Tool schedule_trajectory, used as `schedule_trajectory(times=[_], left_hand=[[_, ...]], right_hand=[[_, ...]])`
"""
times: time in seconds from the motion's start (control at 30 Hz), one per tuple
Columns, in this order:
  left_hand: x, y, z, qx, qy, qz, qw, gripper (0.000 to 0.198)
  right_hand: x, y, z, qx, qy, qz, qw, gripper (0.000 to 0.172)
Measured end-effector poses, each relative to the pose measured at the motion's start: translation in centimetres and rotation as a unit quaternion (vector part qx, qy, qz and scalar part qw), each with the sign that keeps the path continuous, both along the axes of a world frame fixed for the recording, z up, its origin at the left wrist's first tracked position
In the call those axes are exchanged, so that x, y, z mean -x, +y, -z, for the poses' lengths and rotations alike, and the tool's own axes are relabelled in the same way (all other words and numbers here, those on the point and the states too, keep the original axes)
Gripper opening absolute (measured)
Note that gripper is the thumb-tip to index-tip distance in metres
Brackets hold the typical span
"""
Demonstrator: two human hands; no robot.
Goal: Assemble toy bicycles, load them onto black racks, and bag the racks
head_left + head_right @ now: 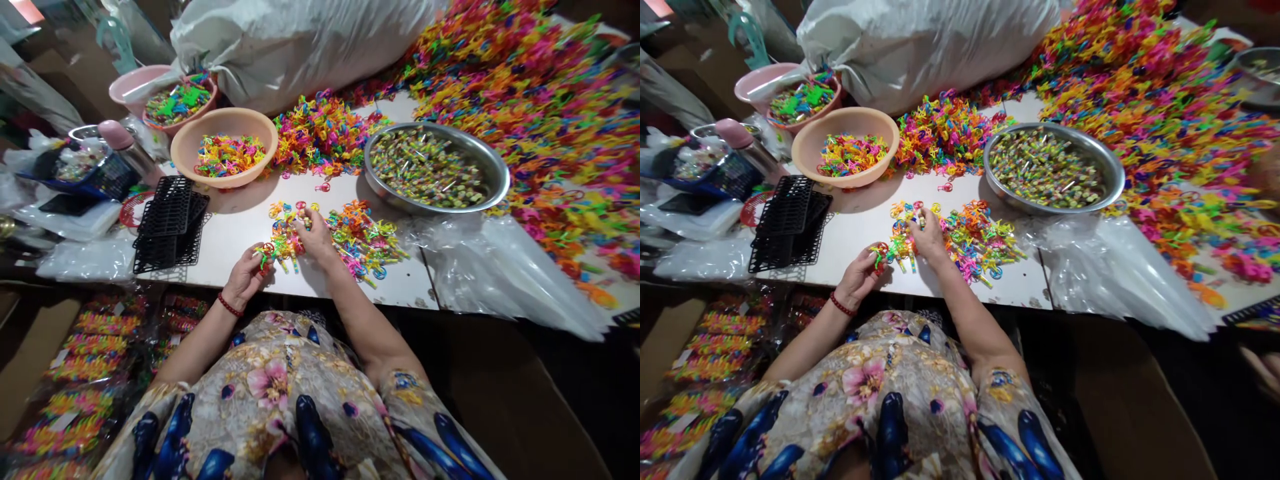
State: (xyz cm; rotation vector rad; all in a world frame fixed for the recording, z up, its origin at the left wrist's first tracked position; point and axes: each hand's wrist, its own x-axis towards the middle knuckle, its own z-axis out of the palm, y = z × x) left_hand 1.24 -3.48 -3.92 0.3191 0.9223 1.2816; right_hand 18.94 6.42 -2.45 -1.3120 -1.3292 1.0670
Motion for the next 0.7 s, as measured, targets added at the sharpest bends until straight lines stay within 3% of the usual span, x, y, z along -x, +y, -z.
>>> schedule_trajectory(times=[0.1, 0.23, 0.33, 0.47, 0.7], left_hand=[[0.2, 0.0, -0.2, 0.012, -0.002, -0.044, 0.999, 0.019], [0.1, 0.3, -0.4, 0.005, 0.026, -0.052, 0.998, 0.023], [-0.6, 0.4, -0.5, -0.009, 0.039, -0.027, 0.999, 0.028], [-2.0, 0.3, -0.7, -0.009, 0.047, -0.022, 0.999, 0.030], [-3.1, -0.2, -0.6, -0.052, 0.181, -0.032, 0.982, 0.042]], right_hand=[[0.2, -1.6, 1.0, 0.007, 0.009, -0.059, 0.998, 0.038], [0.6, -6.2, 2.3, 0.082, 0.095, -0.159, 0.979, 0.047], [0.4, -8.3, 2.4, 0.076, 0.079, -0.162, 0.981, 0.041], [0.0, -9.0, 1.9, 0.065, 0.068, -0.159, 0.983, 0.039], [0.5, -9.4, 1.5, 0.097, 0.099, -0.160, 0.977, 0.038]])
